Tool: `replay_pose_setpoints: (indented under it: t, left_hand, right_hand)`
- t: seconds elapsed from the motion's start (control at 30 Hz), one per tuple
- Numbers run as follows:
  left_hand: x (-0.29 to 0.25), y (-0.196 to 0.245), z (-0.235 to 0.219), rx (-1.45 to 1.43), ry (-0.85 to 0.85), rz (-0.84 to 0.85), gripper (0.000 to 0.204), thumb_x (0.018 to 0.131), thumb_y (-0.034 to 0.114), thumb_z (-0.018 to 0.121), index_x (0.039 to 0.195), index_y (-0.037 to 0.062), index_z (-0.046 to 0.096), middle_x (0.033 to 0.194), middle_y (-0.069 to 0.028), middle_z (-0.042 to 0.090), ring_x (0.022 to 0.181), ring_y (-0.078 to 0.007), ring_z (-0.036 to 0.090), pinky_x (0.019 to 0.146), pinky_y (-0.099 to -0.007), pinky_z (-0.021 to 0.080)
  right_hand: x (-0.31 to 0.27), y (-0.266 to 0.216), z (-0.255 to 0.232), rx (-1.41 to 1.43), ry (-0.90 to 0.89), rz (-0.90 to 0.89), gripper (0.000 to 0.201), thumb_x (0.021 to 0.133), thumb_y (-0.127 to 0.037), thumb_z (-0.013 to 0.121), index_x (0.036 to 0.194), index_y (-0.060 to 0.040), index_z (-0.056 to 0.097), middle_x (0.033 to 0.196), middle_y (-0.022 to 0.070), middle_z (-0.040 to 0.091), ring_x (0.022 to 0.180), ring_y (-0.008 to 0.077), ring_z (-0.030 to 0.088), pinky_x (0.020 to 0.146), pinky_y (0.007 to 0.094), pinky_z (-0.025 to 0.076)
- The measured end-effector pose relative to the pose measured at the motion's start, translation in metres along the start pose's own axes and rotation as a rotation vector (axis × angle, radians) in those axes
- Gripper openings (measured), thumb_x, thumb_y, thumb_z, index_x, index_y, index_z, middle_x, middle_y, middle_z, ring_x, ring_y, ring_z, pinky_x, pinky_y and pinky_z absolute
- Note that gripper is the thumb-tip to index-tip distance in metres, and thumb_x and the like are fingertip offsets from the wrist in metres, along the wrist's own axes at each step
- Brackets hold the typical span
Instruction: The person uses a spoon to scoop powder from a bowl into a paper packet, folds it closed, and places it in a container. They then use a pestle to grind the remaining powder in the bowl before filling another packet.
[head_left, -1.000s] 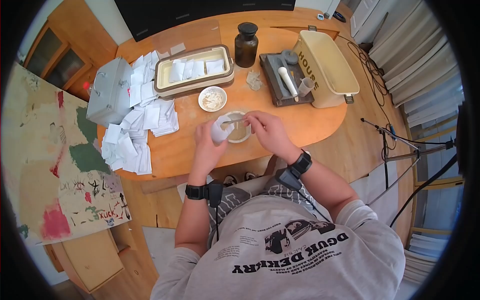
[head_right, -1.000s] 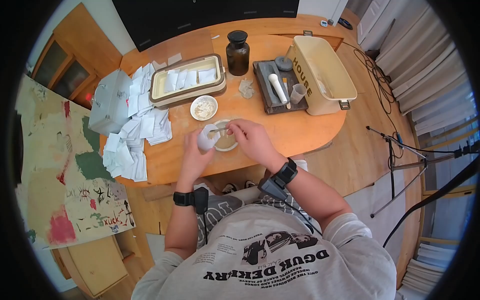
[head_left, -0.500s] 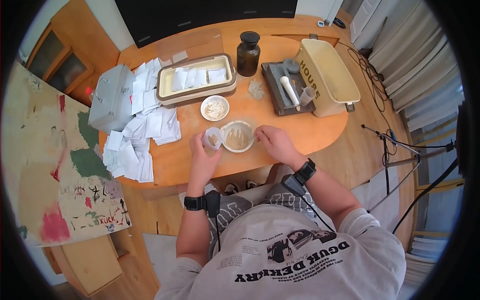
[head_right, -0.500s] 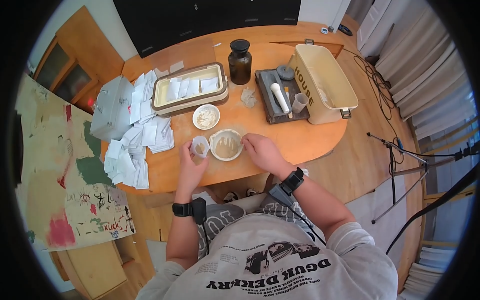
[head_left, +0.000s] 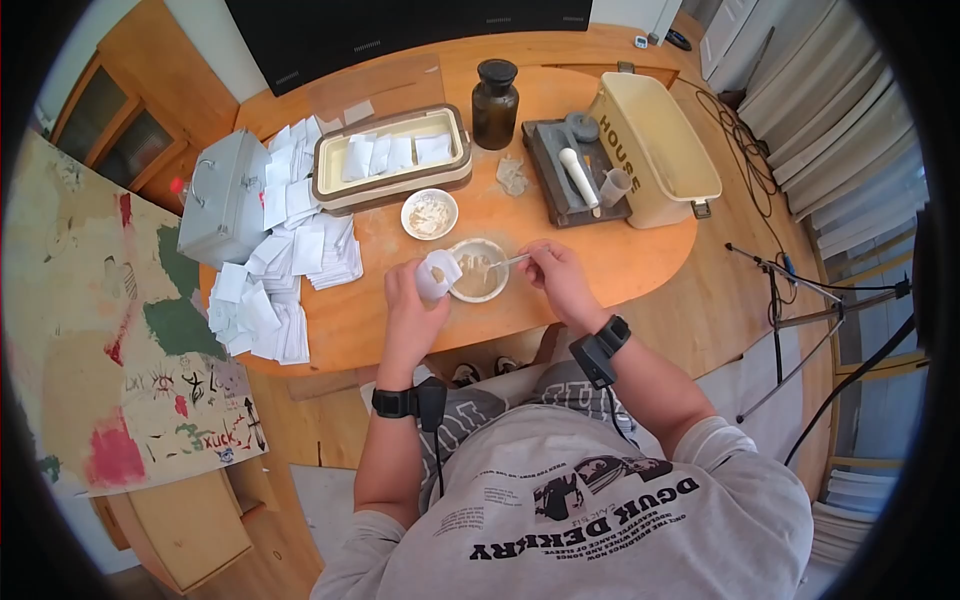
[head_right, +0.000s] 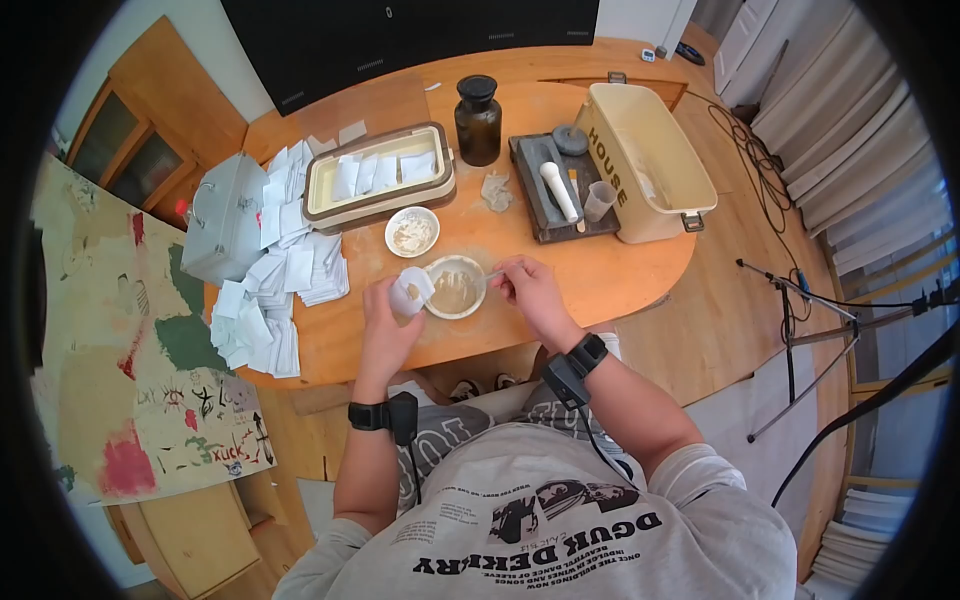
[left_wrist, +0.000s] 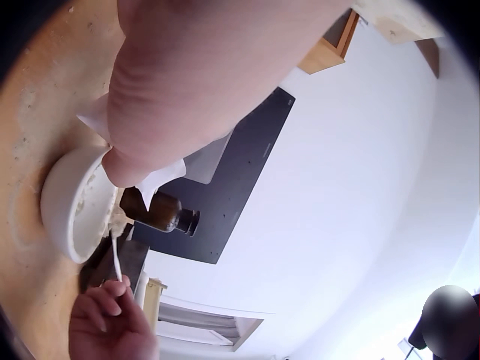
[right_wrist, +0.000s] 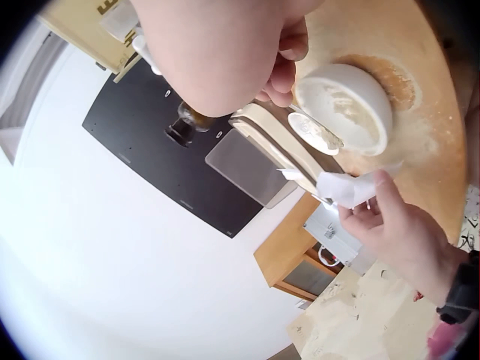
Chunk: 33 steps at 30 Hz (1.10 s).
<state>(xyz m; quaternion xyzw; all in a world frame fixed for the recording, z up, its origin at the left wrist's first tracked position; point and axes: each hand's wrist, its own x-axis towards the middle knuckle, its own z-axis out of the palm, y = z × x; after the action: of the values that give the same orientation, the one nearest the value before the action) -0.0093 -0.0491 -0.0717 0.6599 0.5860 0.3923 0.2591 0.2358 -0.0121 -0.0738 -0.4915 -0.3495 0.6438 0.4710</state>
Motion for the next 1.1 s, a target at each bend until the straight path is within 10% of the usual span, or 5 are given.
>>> replay_pose_setpoints:
  t: [0.17,0.33,0.63,1.1]
  left_hand:
    - [0.003,-0.002,0.009,0.046,-0.020,0.008,0.060,0.079,0.005,0.074,0.132,0.0025,0.048,0.125,-0.0216,0.048,0.122,-0.0419,0.046,0.105,-0.0471,0.041]
    - [0.002,-0.002,0.012,0.056,-0.031,0.000,0.062,0.080,0.007,0.075,0.134,0.0002,0.045,0.125,-0.0206,0.048,0.124,-0.0372,0.048,0.108,-0.0432,0.041]
    - [-0.002,-0.034,0.008,-0.767,0.095,-0.271,0.068,0.087,-0.005,0.070,0.142,0.0023,0.031,0.140,-0.0147,0.044,0.135,-0.0217,0.045,0.118,-0.0360,0.037]
    - [-0.006,-0.033,0.006,-0.533,0.050,-0.181,0.065,0.086,0.000,0.071,0.140,0.0014,0.037,0.140,-0.0155,0.042,0.135,-0.0251,0.044,0.117,-0.0409,0.038]
  right_hand:
    - [-0.005,-0.029,0.019,0.033,0.029,-0.103,0.018,0.103,-0.014,0.053,0.102,-0.0021,0.067,0.085,0.0040,0.069,0.071,0.0077,0.057,0.066,0.0241,0.048]
    - [-0.027,-0.034,0.039,-0.705,-0.055,-0.672,0.017,0.101,-0.009,0.055,0.108,0.0007,0.067,0.090,0.0141,0.070,0.081,0.0240,0.069,0.073,0.0329,0.054]
    - [-0.007,0.003,0.019,-0.837,-0.067,-0.697,0.016,0.097,-0.008,0.060,0.105,0.0020,0.069,0.099,0.0201,0.070,0.092,0.0375,0.067,0.082,0.0411,0.054]
    - [0.000,-0.013,0.002,-0.857,-0.247,-0.584,0.018,0.099,-0.010,0.058,0.108,0.0004,0.069,0.099,0.0193,0.071,0.092,0.0358,0.068,0.083,0.0400,0.053]
